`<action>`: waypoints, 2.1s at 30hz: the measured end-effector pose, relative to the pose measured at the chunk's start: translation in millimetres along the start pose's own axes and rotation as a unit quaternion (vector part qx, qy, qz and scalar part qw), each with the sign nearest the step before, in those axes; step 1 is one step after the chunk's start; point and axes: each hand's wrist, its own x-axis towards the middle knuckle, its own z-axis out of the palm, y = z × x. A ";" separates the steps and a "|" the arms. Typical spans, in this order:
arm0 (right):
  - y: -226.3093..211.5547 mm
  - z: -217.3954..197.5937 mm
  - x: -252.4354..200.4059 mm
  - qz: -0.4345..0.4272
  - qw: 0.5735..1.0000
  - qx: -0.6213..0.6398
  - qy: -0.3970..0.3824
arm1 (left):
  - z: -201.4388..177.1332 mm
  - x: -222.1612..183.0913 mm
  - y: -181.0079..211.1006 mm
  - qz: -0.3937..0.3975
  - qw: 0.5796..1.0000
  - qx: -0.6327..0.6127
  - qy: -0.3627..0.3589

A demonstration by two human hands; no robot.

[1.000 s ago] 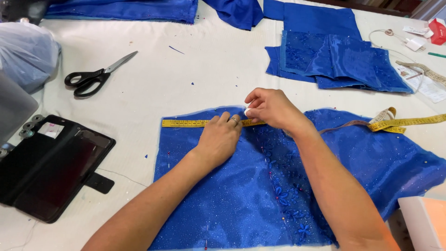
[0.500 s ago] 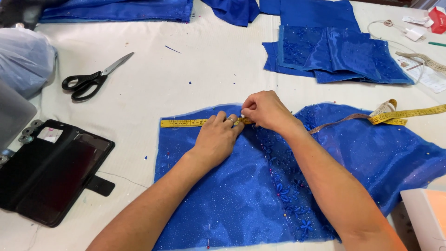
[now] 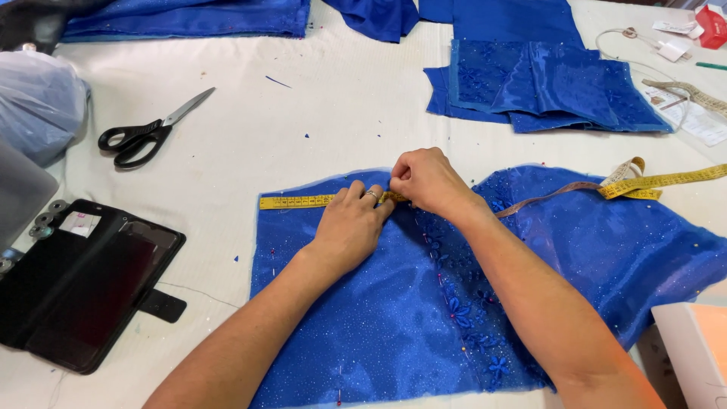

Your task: Measuring and marking a blue fabric garment piece using a measuring tape and chalk on a work table.

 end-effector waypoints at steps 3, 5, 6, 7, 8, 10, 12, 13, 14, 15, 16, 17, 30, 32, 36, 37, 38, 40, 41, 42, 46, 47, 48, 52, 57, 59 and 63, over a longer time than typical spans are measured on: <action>-0.8 0.0 -0.9 0.001 1.000 0.014 0.003 | 0.9 0.2 -0.4 0.001 1.000 0.002 0.005; 5.0 3.8 4.9 0.000 1.000 0.016 0.009 | -1.1 0.3 -0.2 0.001 1.000 0.004 0.005; 7.7 5.8 7.8 0.000 1.000 0.017 0.014 | -2.2 0.2 -0.1 0.001 1.000 0.006 0.006; 3.2 2.9 3.3 -0.001 1.000 0.017 0.014 | -2.2 0.0 -0.4 0.001 1.000 0.006 0.006; -1.4 0.0 -1.2 -0.003 1.000 0.025 -0.001 | -2.2 -0.2 -0.5 0.001 1.000 0.003 0.005; -4.7 -6.2 -5.0 -0.005 0.999 0.033 -0.014 | -3.5 -0.4 -0.5 0.002 1.000 0.002 0.005; -2.4 -12.9 -2.9 0.003 0.998 0.065 -0.018 | -5.7 -0.5 0.0 -0.002 1.000 0.010 0.011; -4.7 -17.4 -5.5 0.001 0.998 0.063 -0.018 | -6.1 0.4 -0.9 -0.003 1.000 0.012 0.013; -7.0 -21.7 -8.0 0.012 0.998 0.051 -0.040 | -6.4 1.1 -1.9 -0.007 1.000 0.004 0.011; -8.2 -24.7 -11.7 0.025 0.997 0.041 -0.065 | -5.8 0.6 -1.9 -0.011 1.000 -0.006 0.006; -9.0 -23.0 -12.4 0.024 0.997 0.040 -0.066 | -6.7 0.2 -2.2 -0.012 1.000 -0.006 0.006; -9.2 -21.9 -13.4 0.026 0.996 0.032 -0.079 | -7.5 0.5 -2.1 -0.011 1.000 -0.009 0.004; -14.1 -14.9 -15.9 0.017 0.995 -0.012 -0.102 | -4.8 1.2 -2.4 -0.001 0.999 0.000 0.034; -15.5 -15.7 -18.1 0.020 0.993 -0.013 -0.115 | -2.7 0.3 -2.6 -0.001 0.999 -0.002 0.035; -14.7 -15.2 -16.7 0.013 0.993 -0.016 -0.112 | -2.9 0.6 -3.2 0.002 0.999 -0.003 0.038; -15.3 -16.0 -17.5 0.013 0.994 -0.016 -0.112 | -2.4 0.9 -3.0 0.002 0.999 -0.003 0.038; -16.0 -16.6 -18.3 0.015 0.994 -0.018 -0.111 | -2.0 0.9 -2.9 0.001 0.999 -0.001 0.039; -17.5 -16.6 -19.7 0.015 0.993 -0.020 -0.112 | -3.3 0.0 -2.3 -0.001 0.999 0.002 0.040; -17.9 -16.7 -20.1 0.019 0.993 -0.014 -0.117 | -5.2 0.1 -1.9 -0.004 0.999 -0.004 0.036; -18.2 -16.9 -20.6 0.022 0.992 -0.008 -0.123 | -7.1 0.4 -1.5 -0.006 0.999 -0.009 0.033; -7.9 -9.9 -12.2 0.014 0.995 -0.007 -0.103 | -3.1 0.8 -2.4 -0.005 0.999 -0.011 0.034; -6.3 -9.7 -11.5 0.015 0.993 -0.002 -0.114 | -3.2 1.0 -2.4 -0.006 0.999 -0.011 0.031; -4.8 -9.5 -10.8 0.016 0.992 0.003 -0.124 | -3.3 1.1 -2.4 -0.007 1.000 -0.012 0.028; 16.4 -21.6 5.5 0.005 0.993 0.100 -0.068 | -18.2 2.5 -3.4 -0.010 1.000 -0.023 0.006; 44.0 -52.5 20.9 0.047 0.866 0.496 -0.046 | -40.5 5.7 -30.6 -0.079 0.995 -0.063 0.004; 56.9 -54.0 31.4 0.072 0.839 0.537 -0.053 | -46.4 3.2 -60.0 -0.140 0.988 -0.053 -0.035; 61.7 -57.3 34.1 0.089 0.899 0.426 -0.040 | -54.1 -10.0 -111.4 -0.307 0.939 -0.043 -0.149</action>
